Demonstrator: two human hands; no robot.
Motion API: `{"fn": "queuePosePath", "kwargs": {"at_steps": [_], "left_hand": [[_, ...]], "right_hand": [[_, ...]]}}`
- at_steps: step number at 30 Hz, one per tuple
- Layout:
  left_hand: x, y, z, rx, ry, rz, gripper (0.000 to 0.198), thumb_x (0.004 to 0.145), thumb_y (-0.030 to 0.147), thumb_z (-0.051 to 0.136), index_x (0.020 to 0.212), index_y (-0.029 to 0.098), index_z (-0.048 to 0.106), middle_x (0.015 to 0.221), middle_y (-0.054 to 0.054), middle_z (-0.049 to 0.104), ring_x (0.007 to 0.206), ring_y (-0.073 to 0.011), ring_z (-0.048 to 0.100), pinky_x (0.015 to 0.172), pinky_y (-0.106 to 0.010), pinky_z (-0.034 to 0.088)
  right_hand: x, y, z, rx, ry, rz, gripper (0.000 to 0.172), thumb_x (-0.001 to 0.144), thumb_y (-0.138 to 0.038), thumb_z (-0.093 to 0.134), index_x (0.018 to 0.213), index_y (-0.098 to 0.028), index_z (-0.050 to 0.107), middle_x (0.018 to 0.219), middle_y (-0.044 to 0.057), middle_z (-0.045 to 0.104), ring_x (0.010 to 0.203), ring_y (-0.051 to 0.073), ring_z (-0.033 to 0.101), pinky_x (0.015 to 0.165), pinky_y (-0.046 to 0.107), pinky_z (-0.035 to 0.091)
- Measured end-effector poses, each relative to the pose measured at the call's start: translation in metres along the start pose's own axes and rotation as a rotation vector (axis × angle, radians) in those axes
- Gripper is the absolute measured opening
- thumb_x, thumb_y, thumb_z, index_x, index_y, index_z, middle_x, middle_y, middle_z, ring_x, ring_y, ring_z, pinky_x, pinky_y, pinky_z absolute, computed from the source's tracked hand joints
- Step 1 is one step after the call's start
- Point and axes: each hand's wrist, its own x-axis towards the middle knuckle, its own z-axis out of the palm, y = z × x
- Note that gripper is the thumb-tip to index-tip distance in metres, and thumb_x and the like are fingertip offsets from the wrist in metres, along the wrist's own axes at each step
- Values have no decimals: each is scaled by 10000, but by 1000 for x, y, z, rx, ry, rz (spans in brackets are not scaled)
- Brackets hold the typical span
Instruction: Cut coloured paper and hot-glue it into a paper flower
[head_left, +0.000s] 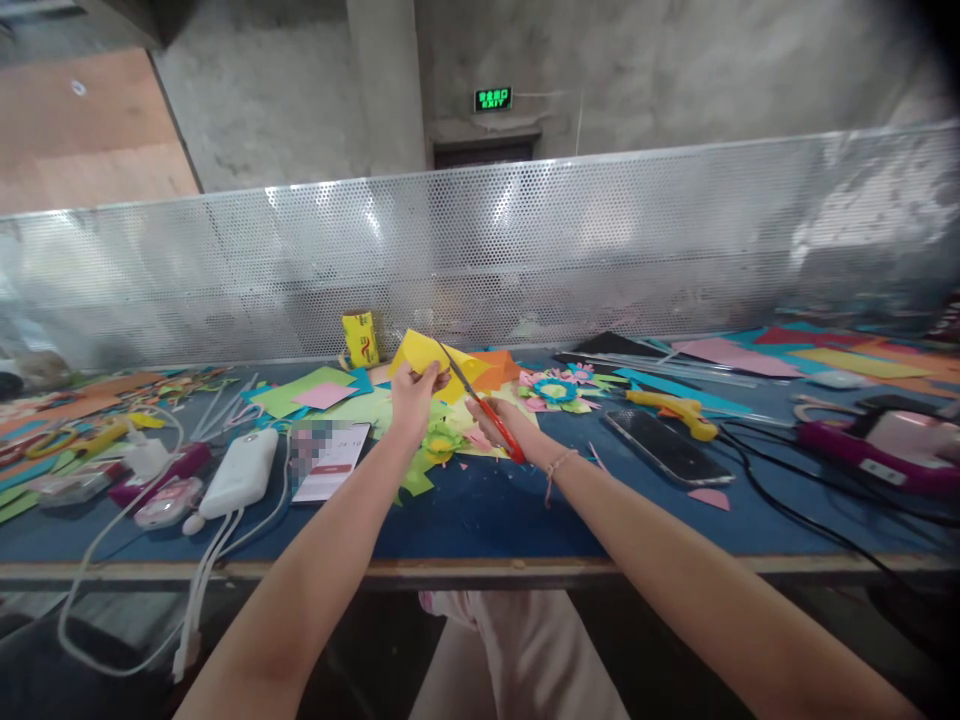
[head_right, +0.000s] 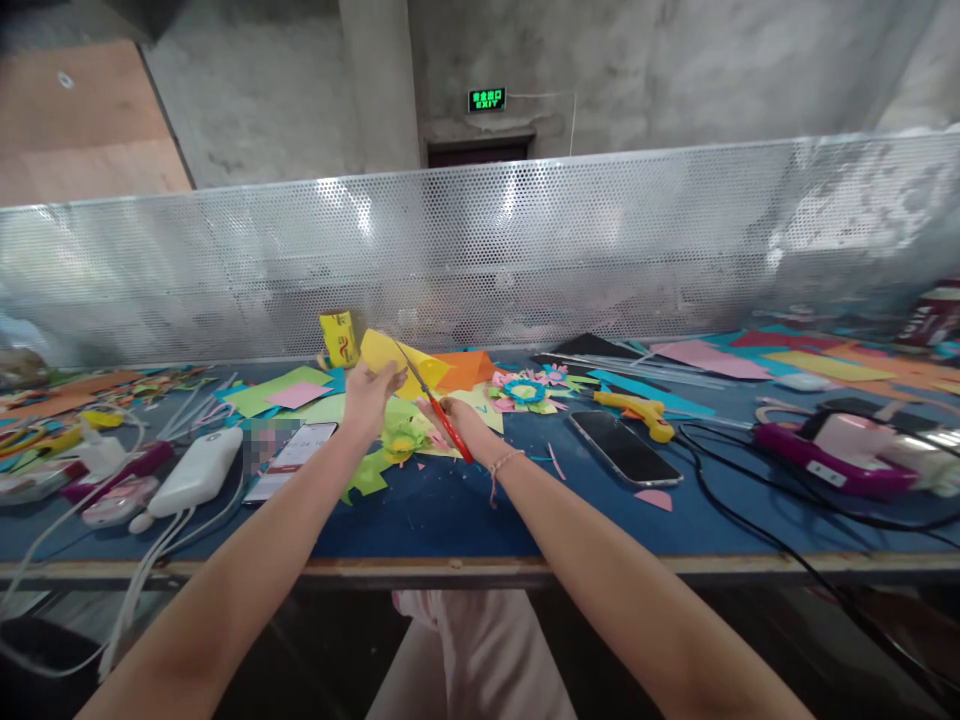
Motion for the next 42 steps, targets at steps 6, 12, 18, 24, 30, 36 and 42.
{"fn": "queuePosePath", "kwargs": {"at_steps": [6, 12, 18, 24, 30, 36, 42], "left_hand": [[-3, -2, 1, 85, -47, 24, 278, 647, 309, 661, 834, 114, 596, 724, -55, 658, 639, -144, 636, 655, -275, 514], [-9, -3, 5, 71, -55, 16, 311, 662, 315, 648, 894, 114, 598, 796, -77, 676, 675, -149, 641, 659, -271, 514], [-8, 1, 5, 37, -32, 20, 293, 654, 297, 656, 876, 123, 577, 817, -74, 673, 715, -154, 649, 720, -296, 518], [-8, 2, 6, 29, 15, 11, 266, 645, 292, 664, 828, 136, 551, 750, -46, 656, 683, -146, 644, 707, -294, 524], [-9, 2, 7, 49, 26, 16, 281, 666, 315, 646, 859, 126, 566, 748, -52, 654, 623, -132, 633, 670, -284, 523], [-10, 2, 9, 39, 68, 30, 274, 678, 312, 634, 872, 134, 560, 742, -52, 659, 638, -147, 638, 687, -294, 519], [-10, -2, 8, 69, 29, 52, 293, 699, 330, 616, 911, 136, 558, 767, -61, 663, 673, -168, 648, 663, -293, 520]], "right_hand": [[-12, -10, 4, 193, -165, 11, 514, 733, -692, 392, 567, -207, 353, 362, -67, 313, 315, 61, 295, 327, 196, 260], [-11, -7, 5, 213, -177, 11, 514, 769, -682, 336, 577, -206, 360, 364, -61, 326, 311, 67, 304, 323, 195, 265], [-11, -8, 7, 202, -131, -6, 440, 787, -614, 394, 628, -203, 387, 382, -72, 340, 312, 66, 308, 321, 189, 275], [-12, -7, 8, 224, -168, -6, 472, 772, -637, 395, 585, -204, 373, 382, -63, 341, 321, 66, 314, 327, 188, 280], [-12, -9, 8, 231, -163, 17, 488, 742, -663, 416, 585, -204, 365, 386, -71, 335, 313, 58, 302, 327, 190, 271], [-14, -13, 8, 167, -148, -5, 480, 715, -668, 445, 598, -210, 358, 378, -78, 339, 315, 63, 320, 335, 198, 286], [-17, -17, 9, 164, -136, 13, 477, 712, -663, 455, 607, -207, 364, 383, -78, 349, 315, 62, 327, 336, 199, 287]]}}
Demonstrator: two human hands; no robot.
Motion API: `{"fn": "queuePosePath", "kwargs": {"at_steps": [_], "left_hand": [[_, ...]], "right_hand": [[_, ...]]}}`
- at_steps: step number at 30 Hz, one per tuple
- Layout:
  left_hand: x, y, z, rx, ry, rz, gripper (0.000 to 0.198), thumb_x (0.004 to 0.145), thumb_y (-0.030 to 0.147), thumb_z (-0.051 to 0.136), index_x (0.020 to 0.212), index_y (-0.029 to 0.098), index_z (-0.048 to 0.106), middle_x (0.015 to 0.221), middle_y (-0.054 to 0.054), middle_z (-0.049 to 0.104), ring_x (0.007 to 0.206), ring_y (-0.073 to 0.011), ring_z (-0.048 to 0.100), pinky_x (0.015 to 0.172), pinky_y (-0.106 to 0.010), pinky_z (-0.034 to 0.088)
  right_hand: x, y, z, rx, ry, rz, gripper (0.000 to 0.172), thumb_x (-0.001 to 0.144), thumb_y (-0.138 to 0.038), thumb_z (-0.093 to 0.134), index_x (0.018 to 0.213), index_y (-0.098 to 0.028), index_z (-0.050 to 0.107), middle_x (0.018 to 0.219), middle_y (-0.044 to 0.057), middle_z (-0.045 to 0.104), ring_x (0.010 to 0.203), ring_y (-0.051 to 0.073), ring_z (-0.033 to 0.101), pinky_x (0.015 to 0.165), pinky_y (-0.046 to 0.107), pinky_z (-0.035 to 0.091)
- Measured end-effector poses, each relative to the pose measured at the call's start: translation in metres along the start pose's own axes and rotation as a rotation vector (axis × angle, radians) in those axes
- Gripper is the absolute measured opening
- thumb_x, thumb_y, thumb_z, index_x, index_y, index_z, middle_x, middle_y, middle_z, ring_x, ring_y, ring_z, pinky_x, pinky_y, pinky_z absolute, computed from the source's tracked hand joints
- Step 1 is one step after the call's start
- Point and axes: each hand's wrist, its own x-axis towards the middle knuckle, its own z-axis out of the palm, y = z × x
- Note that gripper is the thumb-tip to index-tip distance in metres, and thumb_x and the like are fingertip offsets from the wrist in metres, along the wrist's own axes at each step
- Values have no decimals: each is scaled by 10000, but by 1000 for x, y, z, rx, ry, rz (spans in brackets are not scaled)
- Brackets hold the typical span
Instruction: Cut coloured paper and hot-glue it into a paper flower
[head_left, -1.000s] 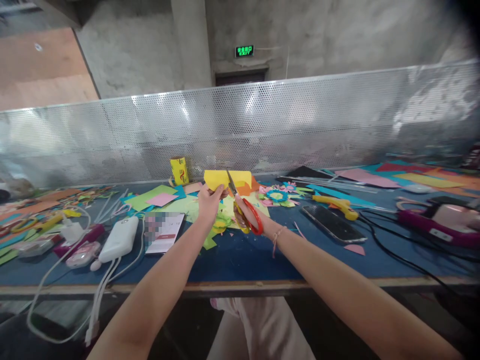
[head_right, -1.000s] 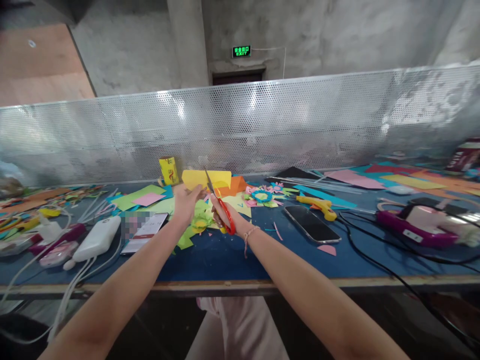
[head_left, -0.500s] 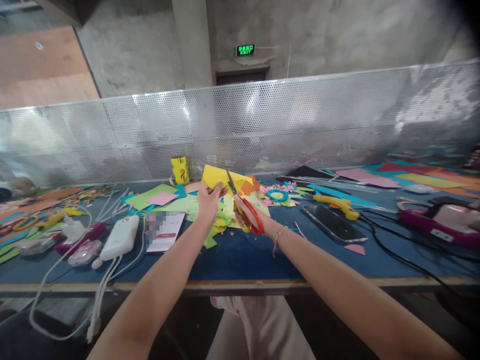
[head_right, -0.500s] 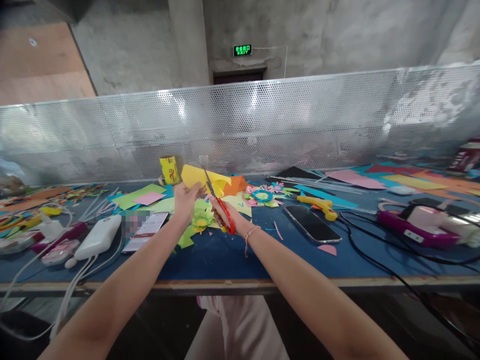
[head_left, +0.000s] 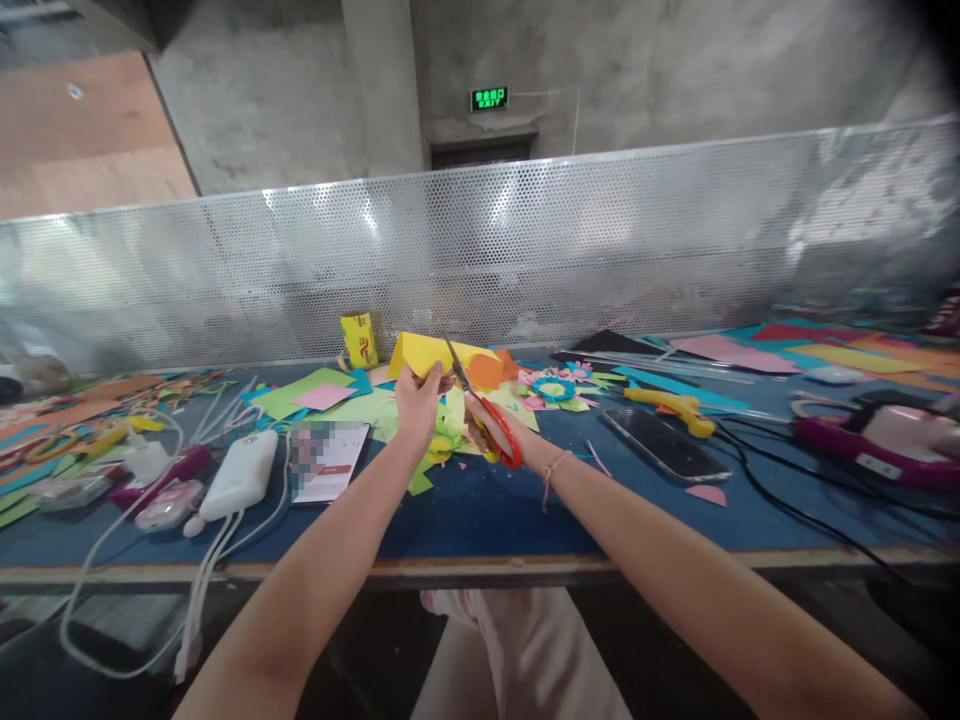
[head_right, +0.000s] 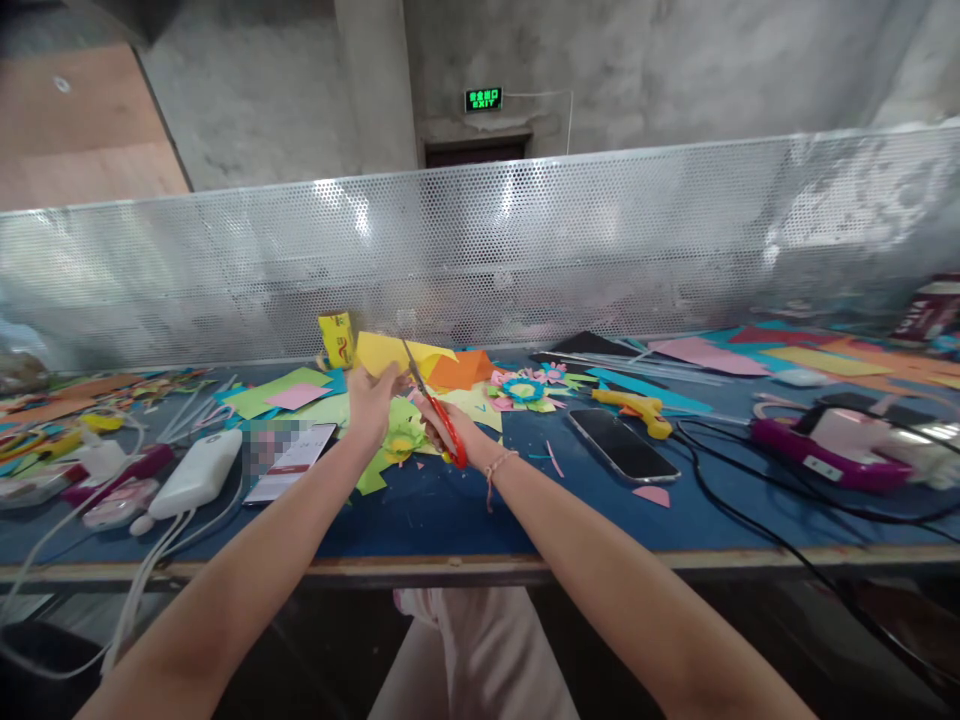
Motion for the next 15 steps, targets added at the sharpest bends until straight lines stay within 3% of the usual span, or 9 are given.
{"fn": "queuePosePath", "kwargs": {"at_steps": [9, 15], "left_hand": [[0, -1, 1, 11, -50, 1, 302, 670, 307, 644, 900, 122, 582, 791, -81, 671, 669, -183, 653, 659, -318, 526], [1, 0, -2, 15, -110, -24, 243, 670, 304, 646, 814, 119, 581, 854, -102, 679, 715, -190, 659, 703, -326, 525]], "right_hand": [[0, 0, 0, 5, 14, -34, 479, 731, -666, 427, 607, -207, 370, 369, -75, 345, 309, 67, 327, 328, 199, 288], [-3, -5, 2, -35, 63, -27, 403, 813, -563, 396, 619, -211, 361, 356, -71, 349, 294, 70, 319, 324, 204, 281]]}}
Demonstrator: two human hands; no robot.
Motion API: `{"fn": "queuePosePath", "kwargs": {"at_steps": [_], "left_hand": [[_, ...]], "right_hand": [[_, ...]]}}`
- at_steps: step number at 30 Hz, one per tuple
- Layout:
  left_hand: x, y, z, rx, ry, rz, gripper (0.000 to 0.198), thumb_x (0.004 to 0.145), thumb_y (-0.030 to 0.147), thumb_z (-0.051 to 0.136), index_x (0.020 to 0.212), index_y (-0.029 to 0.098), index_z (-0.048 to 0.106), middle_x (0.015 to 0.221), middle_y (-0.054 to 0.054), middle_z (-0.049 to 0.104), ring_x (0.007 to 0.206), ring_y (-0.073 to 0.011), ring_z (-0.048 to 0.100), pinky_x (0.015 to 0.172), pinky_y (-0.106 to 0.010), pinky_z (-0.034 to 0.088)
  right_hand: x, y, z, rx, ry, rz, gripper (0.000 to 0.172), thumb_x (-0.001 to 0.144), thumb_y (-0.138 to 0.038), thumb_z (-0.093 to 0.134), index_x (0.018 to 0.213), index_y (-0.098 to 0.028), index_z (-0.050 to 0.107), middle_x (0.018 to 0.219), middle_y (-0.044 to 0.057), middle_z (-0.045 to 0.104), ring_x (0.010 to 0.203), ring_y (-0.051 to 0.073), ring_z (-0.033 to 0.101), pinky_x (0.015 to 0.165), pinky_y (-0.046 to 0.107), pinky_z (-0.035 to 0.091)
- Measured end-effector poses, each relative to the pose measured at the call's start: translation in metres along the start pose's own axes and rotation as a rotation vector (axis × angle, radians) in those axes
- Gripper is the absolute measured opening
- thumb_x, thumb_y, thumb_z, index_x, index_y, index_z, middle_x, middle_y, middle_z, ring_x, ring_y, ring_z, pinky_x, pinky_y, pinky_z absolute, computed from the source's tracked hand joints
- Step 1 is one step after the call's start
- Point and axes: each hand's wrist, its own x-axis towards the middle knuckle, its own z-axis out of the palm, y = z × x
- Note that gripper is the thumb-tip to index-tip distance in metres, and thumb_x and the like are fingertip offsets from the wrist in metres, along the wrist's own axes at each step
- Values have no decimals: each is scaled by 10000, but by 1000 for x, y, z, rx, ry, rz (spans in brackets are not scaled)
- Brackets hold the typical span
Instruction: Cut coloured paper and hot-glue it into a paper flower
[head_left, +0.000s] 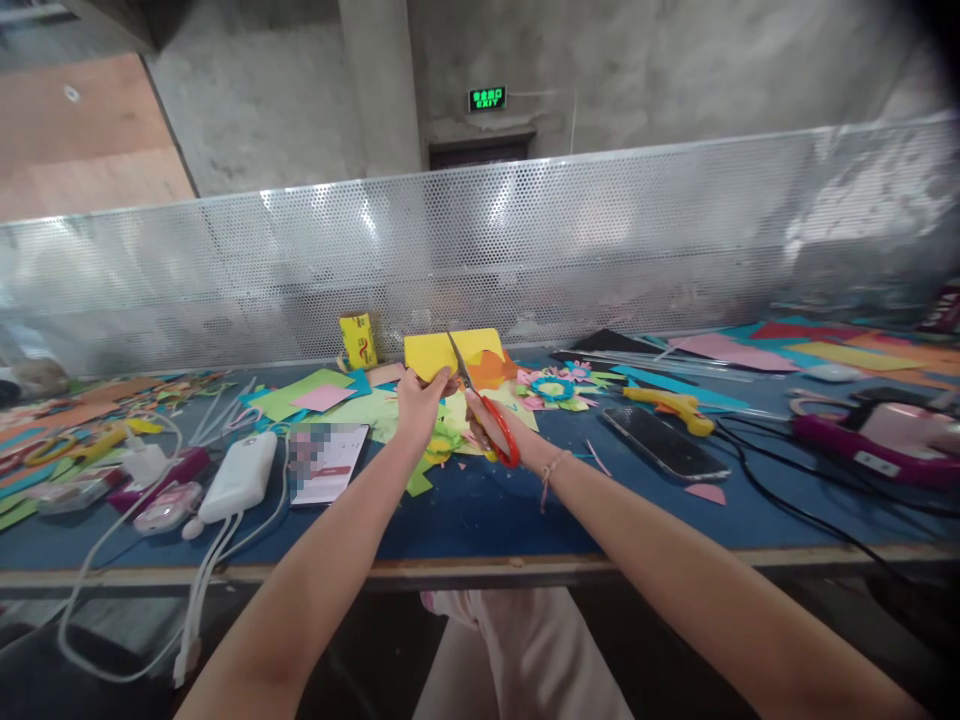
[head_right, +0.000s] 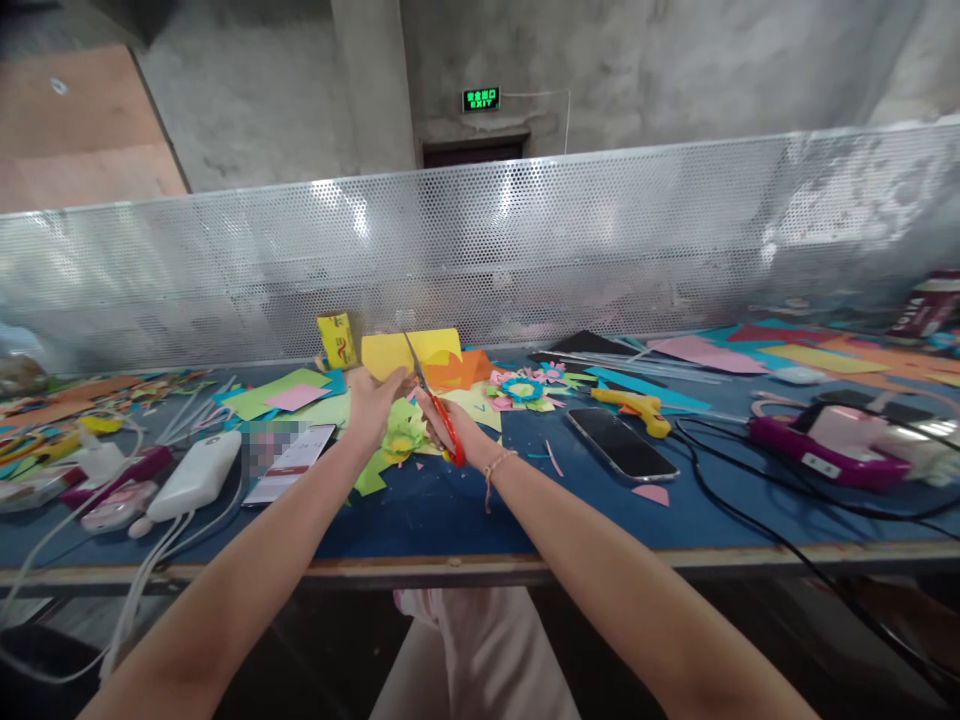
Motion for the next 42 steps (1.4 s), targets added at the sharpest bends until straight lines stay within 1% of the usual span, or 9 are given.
{"fn": "queuePosePath", "kwargs": {"at_steps": [7, 10, 16, 20, 23, 26, 29, 36, 42], "left_hand": [[1, -2, -2, -15, -3, -11, 288, 670, 310, 647, 867, 113, 573, 813, -98, 681, 668, -175, 652, 656, -310, 526], [2, -3, -3, -4, 4, -16, 283, 666, 311, 647, 852, 106, 589, 723, -73, 673, 603, -154, 634, 635, -305, 520], [4, -2, -7, 56, -82, -72, 263, 628, 319, 673, 752, 93, 617, 630, -61, 648, 530, -129, 588, 560, -265, 487], [6, 0, -8, -10, -90, -112, 242, 602, 295, 693, 711, 92, 617, 579, -43, 620, 507, -114, 564, 532, -242, 466], [7, 4, -8, -87, -64, -138, 251, 592, 273, 701, 751, 99, 616, 644, -46, 636, 553, -123, 586, 561, -249, 480], [7, 8, -7, -125, 12, -116, 304, 607, 311, 690, 824, 112, 615, 813, -69, 653, 662, -147, 610, 620, -285, 505], [6, 9, -6, -86, 64, -75, 324, 616, 327, 681, 852, 118, 602, 872, -76, 643, 701, -159, 606, 625, -300, 515], [5, 5, -4, 6, 59, 1, 203, 682, 310, 620, 790, 144, 578, 825, -60, 632, 667, -152, 604, 599, -274, 518], [6, 3, -5, 91, 66, 47, 204, 720, 334, 584, 810, 151, 578, 689, -33, 610, 549, -135, 573, 509, -244, 479]], "right_hand": [[5, 6, 0, -10, 7, -24, 360, 813, -489, 445, 605, -208, 357, 368, -64, 351, 319, 68, 336, 342, 205, 288], [7, 8, -3, 33, 22, 3, 390, 749, -542, 510, 625, -204, 361, 389, -83, 323, 328, 55, 306, 339, 195, 269], [9, 10, -10, 40, -44, 0, 484, 731, -676, 403, 656, -198, 385, 407, -86, 311, 342, 56, 284, 348, 197, 254], [9, 8, -11, 13, -2, -17, 440, 723, -620, 480, 646, -203, 363, 422, -91, 303, 343, 51, 279, 346, 194, 232], [9, 9, -11, -33, 16, -9, 409, 709, -563, 542, 631, -200, 372, 418, -90, 312, 341, 49, 284, 346, 193, 238], [8, 12, -11, -96, -8, -25, 391, 716, -540, 551, 622, -190, 404, 404, -82, 330, 345, 50, 302, 356, 190, 256], [7, 13, -9, -77, -35, -29, 413, 728, -580, 512, 639, -188, 417, 412, -75, 351, 353, 52, 323, 360, 186, 271], [3, 11, -5, -6, -136, -4, 486, 765, -673, 341, 648, -204, 385, 443, -61, 343, 368, 63, 315, 368, 196, 295], [1, 7, -1, -16, -119, 34, 491, 743, -686, 366, 667, -201, 383, 442, -73, 337, 359, 61, 304, 361, 194, 291]]}}
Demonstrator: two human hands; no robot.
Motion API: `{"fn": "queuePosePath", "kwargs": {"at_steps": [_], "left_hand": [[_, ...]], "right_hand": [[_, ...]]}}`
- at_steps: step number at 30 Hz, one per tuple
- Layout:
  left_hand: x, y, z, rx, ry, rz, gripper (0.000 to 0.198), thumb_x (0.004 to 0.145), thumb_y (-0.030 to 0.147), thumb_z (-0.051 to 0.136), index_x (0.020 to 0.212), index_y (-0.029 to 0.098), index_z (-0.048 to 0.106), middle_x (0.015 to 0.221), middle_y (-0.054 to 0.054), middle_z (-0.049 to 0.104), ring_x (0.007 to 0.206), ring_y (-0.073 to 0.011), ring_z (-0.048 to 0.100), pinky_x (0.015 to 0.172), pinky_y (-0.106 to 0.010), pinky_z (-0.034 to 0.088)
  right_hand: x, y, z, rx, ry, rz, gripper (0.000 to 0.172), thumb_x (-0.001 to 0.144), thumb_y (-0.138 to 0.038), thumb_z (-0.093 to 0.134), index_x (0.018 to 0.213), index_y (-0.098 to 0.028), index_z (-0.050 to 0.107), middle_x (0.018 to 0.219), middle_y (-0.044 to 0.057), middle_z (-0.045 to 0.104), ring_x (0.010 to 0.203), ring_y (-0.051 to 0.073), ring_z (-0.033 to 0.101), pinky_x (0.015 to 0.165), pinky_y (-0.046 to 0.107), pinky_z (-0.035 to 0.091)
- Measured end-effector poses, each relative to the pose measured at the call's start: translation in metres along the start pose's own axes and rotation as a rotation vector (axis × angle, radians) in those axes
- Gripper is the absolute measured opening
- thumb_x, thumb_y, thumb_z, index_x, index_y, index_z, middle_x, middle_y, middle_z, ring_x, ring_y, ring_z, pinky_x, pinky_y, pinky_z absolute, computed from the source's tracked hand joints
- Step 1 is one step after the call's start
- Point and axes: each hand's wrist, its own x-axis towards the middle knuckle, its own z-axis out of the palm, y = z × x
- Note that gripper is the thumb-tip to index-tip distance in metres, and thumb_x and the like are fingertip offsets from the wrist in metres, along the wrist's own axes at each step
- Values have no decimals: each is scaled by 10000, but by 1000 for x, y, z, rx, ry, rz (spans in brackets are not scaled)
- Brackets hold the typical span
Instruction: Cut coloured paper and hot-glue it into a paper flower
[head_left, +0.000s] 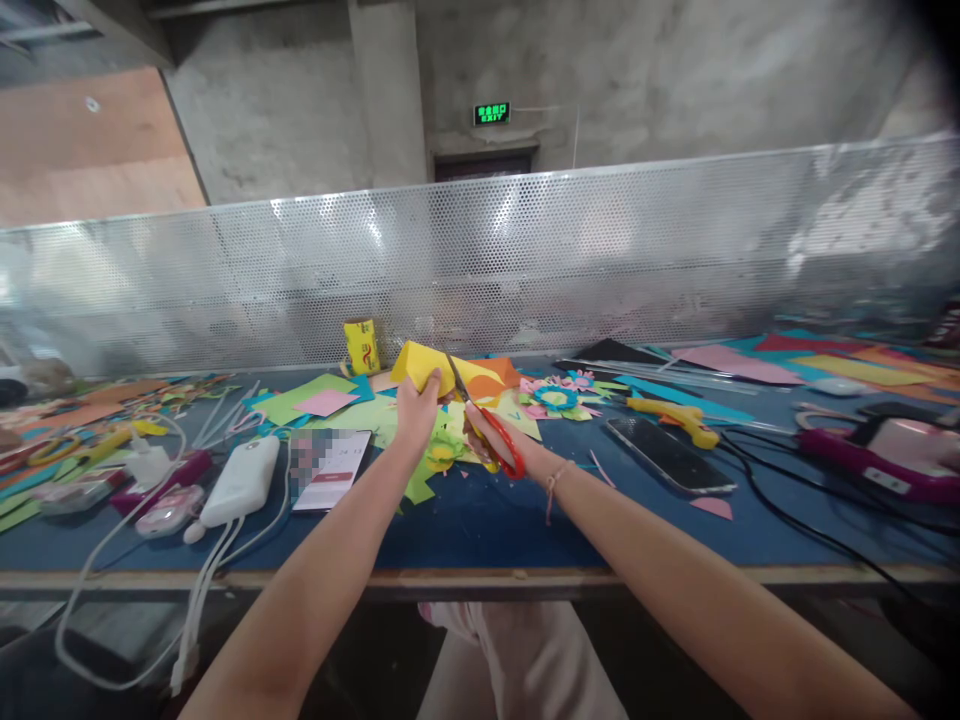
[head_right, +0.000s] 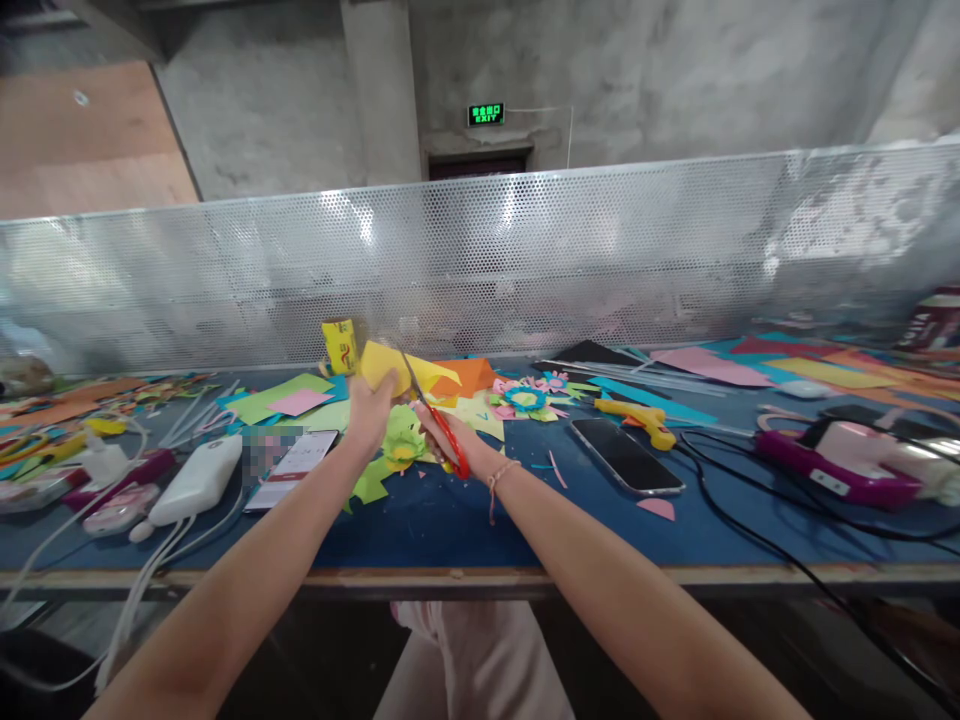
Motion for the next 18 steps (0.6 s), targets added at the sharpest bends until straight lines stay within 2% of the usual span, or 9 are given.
{"fn": "queuePosePath", "kwargs": {"at_steps": [6, 11, 15, 18], "left_hand": [[-3, -4, 0, 56, -48, 5, 240, 718, 340, 592, 854, 142, 586, 688, -34, 620, 542, -142, 574, 504, -250, 480], [-2, -3, -1, 33, -41, -8, 225, 715, 347, 594, 803, 140, 596, 662, -30, 620, 534, -131, 569, 503, -238, 471], [1, 3, -3, -25, -57, -73, 204, 683, 320, 623, 753, 131, 584, 597, -11, 597, 505, -110, 551, 455, -202, 418], [3, 8, -5, -58, -80, -106, 199, 658, 301, 643, 714, 124, 571, 531, 9, 560, 438, -79, 497, 426, -188, 374]], "right_hand": [[-2, -5, 3, -4, 34, -26, 464, 780, -649, 337, 629, -211, 353, 400, -71, 333, 343, 65, 303, 354, 193, 286], [-2, -9, 2, -31, 119, 6, 380, 799, -540, 429, 614, -214, 366, 379, -69, 325, 328, 69, 305, 346, 215, 273], [4, -5, -7, -115, 162, -19, 386, 720, -534, 554, 596, -208, 387, 396, -68, 334, 342, 65, 314, 339, 218, 262], [8, 1, -17, -137, 160, -15, 390, 721, -554, 540, 611, -204, 409, 396, -71, 339, 328, 62, 303, 321, 214, 244]]}}
